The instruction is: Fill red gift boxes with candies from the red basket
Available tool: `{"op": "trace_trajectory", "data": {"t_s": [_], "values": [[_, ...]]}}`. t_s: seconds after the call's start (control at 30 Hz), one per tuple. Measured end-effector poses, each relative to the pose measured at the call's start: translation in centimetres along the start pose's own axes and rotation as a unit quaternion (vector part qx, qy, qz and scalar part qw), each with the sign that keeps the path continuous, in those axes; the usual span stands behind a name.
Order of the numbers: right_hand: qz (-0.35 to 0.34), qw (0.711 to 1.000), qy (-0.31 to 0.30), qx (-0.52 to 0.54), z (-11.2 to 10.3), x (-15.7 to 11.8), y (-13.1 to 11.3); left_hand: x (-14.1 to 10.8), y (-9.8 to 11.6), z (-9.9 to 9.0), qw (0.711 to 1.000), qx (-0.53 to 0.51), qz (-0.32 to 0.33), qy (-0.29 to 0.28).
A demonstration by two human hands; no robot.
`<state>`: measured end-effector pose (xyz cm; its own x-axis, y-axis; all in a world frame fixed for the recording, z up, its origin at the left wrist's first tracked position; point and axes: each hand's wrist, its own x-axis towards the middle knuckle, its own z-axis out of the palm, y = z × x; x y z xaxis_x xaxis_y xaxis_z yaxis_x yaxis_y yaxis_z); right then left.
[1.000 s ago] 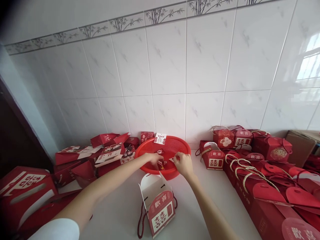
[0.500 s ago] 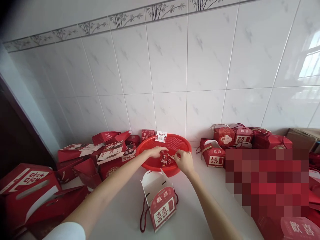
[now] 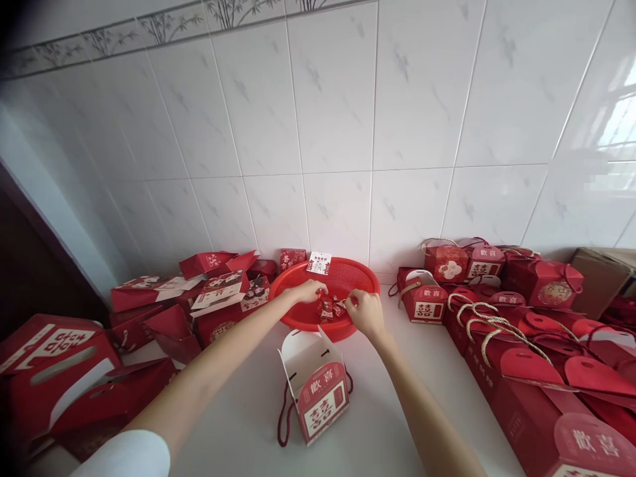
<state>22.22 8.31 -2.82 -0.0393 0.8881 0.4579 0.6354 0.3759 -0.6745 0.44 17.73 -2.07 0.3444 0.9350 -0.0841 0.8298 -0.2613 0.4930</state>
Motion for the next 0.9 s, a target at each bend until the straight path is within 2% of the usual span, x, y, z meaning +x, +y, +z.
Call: {"op": "trace_trajectory", "data": {"t_s": [0.2,0.37,0.43,0.57,0.63,0.7,0.77,0.83,0.9], "values": [[0.016,0.995,0.007,0.102,-0.7,0.3,0.0,-0.7,1.6,-0.8,0.989,-0.144,0.035,0.031],[0.044,0.972,0.024,0.229,-1.3,0.7,-0.7,-2.6,4.9,-1.5,0.953,-0.271,0.129,0.042],[0.08,0.945,0.001,0.318,-1.3,0.6,-1.3,-3.0,6.7,-1.4,0.939,-0.296,0.17,0.041],[0.152,0.834,-0.089,0.523,-1.7,0.5,-2.5,-3.0,9.4,-0.4,0.923,-0.308,0.226,0.037],[0.158,0.821,-0.074,0.544,-2.2,0.6,-2.6,-2.5,9.7,0.0,0.918,-0.301,0.253,0.043],[0.166,0.829,-0.018,0.534,-2.8,0.8,-2.4,-1.8,9.4,0.3,0.927,-0.268,0.253,0.064],[0.172,0.836,0.033,0.521,-3.5,1.0,-2.2,-0.8,8.6,0.4,0.948,-0.218,0.217,0.076],[0.172,0.837,0.055,0.516,-4.2,1.0,-2.1,0.1,7.7,0.6,0.971,-0.158,0.174,0.046],[0.168,0.839,0.065,0.513,-4.8,0.9,-2.4,1.0,7.0,0.8,0.985,-0.095,0.142,-0.013]]}}
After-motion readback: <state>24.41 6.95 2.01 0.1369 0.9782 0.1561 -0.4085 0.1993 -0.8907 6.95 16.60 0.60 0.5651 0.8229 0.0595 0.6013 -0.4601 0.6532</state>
